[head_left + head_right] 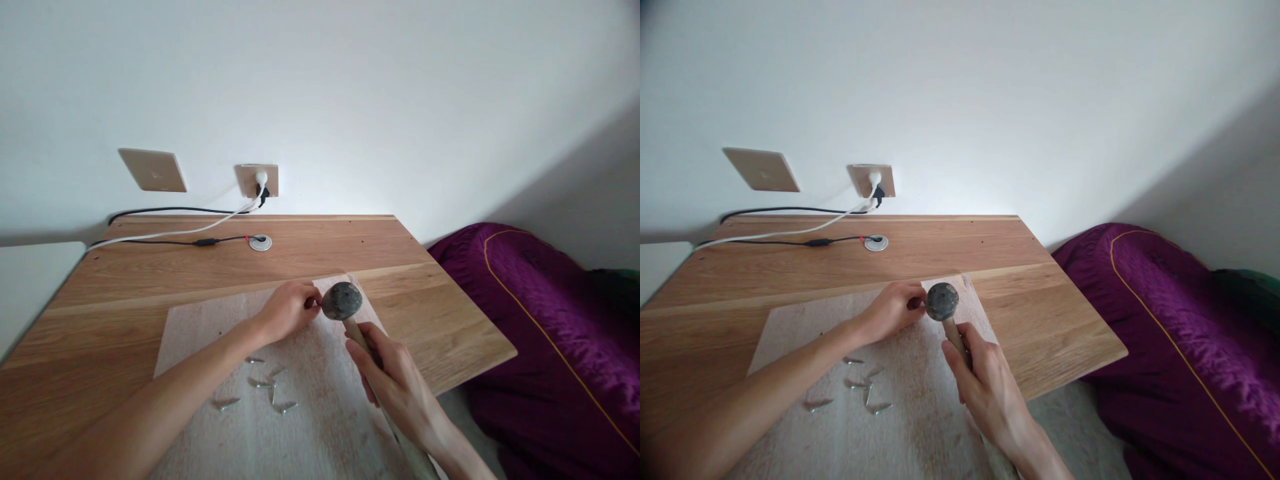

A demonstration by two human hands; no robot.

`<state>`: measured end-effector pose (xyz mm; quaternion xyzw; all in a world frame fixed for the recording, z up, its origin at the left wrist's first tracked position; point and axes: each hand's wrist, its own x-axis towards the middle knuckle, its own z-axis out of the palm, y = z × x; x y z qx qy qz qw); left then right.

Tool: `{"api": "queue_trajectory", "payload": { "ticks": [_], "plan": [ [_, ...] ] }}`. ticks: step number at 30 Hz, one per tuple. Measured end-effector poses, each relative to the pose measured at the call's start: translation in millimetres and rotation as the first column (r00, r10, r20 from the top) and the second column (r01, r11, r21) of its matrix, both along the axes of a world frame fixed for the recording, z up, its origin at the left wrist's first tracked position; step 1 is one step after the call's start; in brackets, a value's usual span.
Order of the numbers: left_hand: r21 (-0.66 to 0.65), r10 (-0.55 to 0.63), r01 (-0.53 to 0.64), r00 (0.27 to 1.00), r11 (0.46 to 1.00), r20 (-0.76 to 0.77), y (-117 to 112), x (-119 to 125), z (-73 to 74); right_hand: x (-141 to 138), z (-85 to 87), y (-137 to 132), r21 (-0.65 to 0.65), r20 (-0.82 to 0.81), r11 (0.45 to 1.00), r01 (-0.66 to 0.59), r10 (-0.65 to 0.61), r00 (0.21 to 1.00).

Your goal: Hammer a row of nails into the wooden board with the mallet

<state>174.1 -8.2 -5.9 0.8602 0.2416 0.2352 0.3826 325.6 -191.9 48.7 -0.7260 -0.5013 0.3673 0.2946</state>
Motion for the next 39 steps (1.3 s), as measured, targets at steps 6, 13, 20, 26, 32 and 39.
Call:
{"api": "queue_trajectory", "payload": {
  "ticks": [6, 13, 20, 26, 32, 39],
  "plan": [
    [0.004, -0.007, 0.007, 1.000, 1.000, -0.004, 0.1, -0.2, -0.3, -1.4, 0.9, 0.4, 0.015, 0.009, 1.000, -0.014, 0.014, 1.000],
    [0.002, 0.017, -0.017, 1.000, 1.000, 0.009, -0.5, -0.2, -2.5, -0.6, -1.4, 0.6, 0.001, 0.009, 1.000, -0.008, 0.008, 1.000],
    [0.044, 0.003, -0.002, 1.000, 0.999, -0.020, 0.4, -0.8, 0.2, 1.0, -4.3, -1.0, 0.005, -0.015, 1.000, 0.012, -0.012, 1.000],
    [0.088, -0.031, 0.033, 0.999, 0.996, -0.026, 2.6, -1.0, -1.1, -1.1, -3.7, -0.1, 0.006, 0.008, 1.000, 0.004, -0.004, 1.000],
    [0.095, -0.026, 0.027, 1.000, 0.995, -0.017, 2.7, -1.2, -3.2, -0.8, -2.4, -0.6, 0.005, -0.002, 1.000, -0.019, 0.019, 1.000],
    [0.078, -0.022, 0.024, 1.000, 0.997, -0.020, 2.6, -1.0, -3.1, -0.1, -1.8, -1.5, -0.011, -0.024, 1.000, -0.025, 0.025, 0.999]
  ]
}}
